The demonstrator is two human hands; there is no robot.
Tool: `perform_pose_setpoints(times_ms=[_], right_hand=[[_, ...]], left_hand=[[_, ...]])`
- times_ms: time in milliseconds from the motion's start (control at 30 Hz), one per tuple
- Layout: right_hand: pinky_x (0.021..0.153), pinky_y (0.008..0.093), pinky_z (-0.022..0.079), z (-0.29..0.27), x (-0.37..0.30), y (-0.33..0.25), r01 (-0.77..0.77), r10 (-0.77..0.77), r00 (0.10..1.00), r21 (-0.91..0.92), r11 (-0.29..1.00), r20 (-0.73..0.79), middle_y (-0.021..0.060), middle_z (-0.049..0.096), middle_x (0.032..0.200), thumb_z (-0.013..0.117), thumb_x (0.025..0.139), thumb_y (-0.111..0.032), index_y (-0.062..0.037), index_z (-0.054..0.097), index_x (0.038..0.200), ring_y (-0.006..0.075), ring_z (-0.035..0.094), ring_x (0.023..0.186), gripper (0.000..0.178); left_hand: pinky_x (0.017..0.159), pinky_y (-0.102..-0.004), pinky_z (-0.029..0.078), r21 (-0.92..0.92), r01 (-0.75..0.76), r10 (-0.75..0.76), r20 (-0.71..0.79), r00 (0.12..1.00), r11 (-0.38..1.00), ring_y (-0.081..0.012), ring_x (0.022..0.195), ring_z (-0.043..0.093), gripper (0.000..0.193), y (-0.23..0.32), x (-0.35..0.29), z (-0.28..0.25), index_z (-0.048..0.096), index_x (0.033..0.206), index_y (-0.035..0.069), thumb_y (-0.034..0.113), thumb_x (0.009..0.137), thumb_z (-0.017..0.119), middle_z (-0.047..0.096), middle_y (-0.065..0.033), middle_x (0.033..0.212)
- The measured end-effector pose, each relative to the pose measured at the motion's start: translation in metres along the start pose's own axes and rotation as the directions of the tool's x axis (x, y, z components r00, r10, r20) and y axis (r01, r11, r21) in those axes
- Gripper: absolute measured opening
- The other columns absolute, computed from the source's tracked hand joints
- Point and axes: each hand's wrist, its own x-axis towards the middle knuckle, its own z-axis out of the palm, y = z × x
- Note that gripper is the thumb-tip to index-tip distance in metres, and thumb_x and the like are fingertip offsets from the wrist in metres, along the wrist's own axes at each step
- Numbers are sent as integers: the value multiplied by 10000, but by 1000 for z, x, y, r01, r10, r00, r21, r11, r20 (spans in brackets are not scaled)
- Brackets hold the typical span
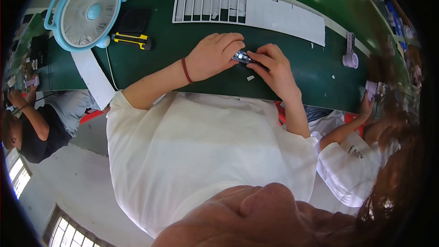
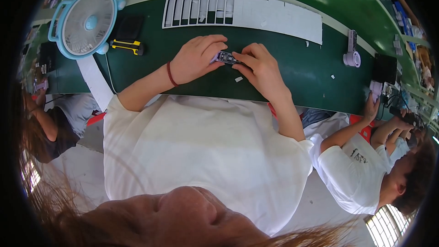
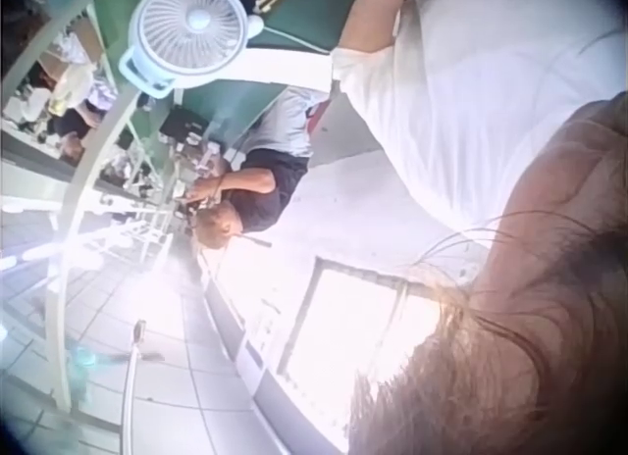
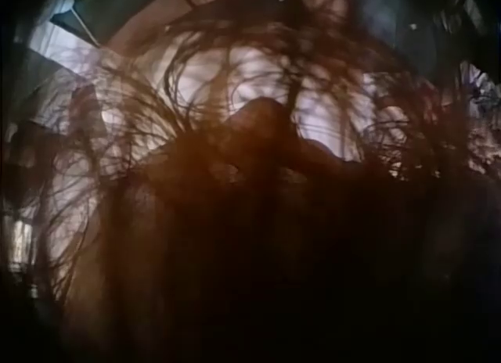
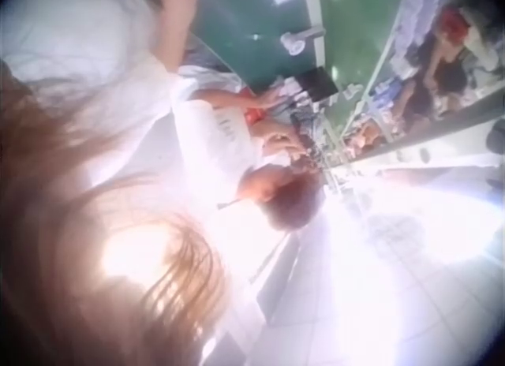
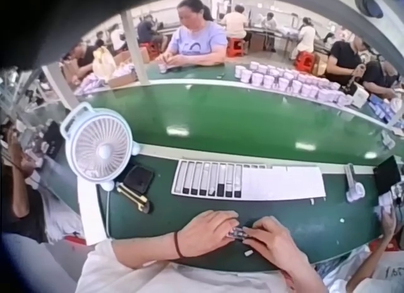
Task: Assembling components and applying labels to small handheld portable fans on a production line.
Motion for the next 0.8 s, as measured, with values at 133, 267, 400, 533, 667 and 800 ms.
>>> perform_pose_setpoints(times_ms=[133,267,400,533,667,800], right_hand=[[738,400,552,6,3,-3,10,-10,999,-16,1000,-37,71,640,992,865,792,-81,-73,795,1102,256,647,893,318],[827,411,571,14,-9,-11,-4,-20,989,-166,986,-144,85,679,1105,885,779,-108,-59,786,1125,286,677,985,363],[1116,545,488,48,-47,-8,-12,-61,965,-276,961,-253,145,663,1412,867,814,-98,-31,696,1320,351,641,1312,538],[1206,572,373,55,-54,-9,-66,-34,964,-358,931,-265,133,633,1482,823,864,-107,-30,660,1386,324,590,1396,552],[1207,569,361,45,-53,-8,-30,-52,978,-382,924,-203,112,628,1490,828,862,-148,-37,677,1357,317,584,1393,529],[984,469,531,42,-45,-25,-88,-23,927,-277,957,-375,141,613,1387,901,749,-370,-37,645,1359,329,649,1181,741]], left_hand=[[926,-403,546,0,-30,30,23,999,1000,-269,1136,661,451,-1,1,5,644,1220,127,173,813,834,630,-58,1294],[915,-398,545,75,-146,146,2,989,986,-246,1163,643,361,-10,-6,6,710,1189,156,172,837,783,659,-28,1233],[897,-386,540,119,-157,153,37,987,980,-239,1167,628,299,-9,-4,6,746,1140,150,165,842,740,675,-5,1154],[889,-383,536,134,-195,184,92,979,972,-236,1158,619,311,-8,3,4,745,1143,152,162,833,742,672,4,1150],[925,-388,517,89,-111,100,116,988,990,-245,1185,601,338,0,1,4,730,1172,126,160,837,763,666,-11,1171],[1106,-471,454,-292,163,-133,122,984,943,-406,1310,523,689,33,0,-8,462,1523,-3,157,923,761,536,-208,1434]])
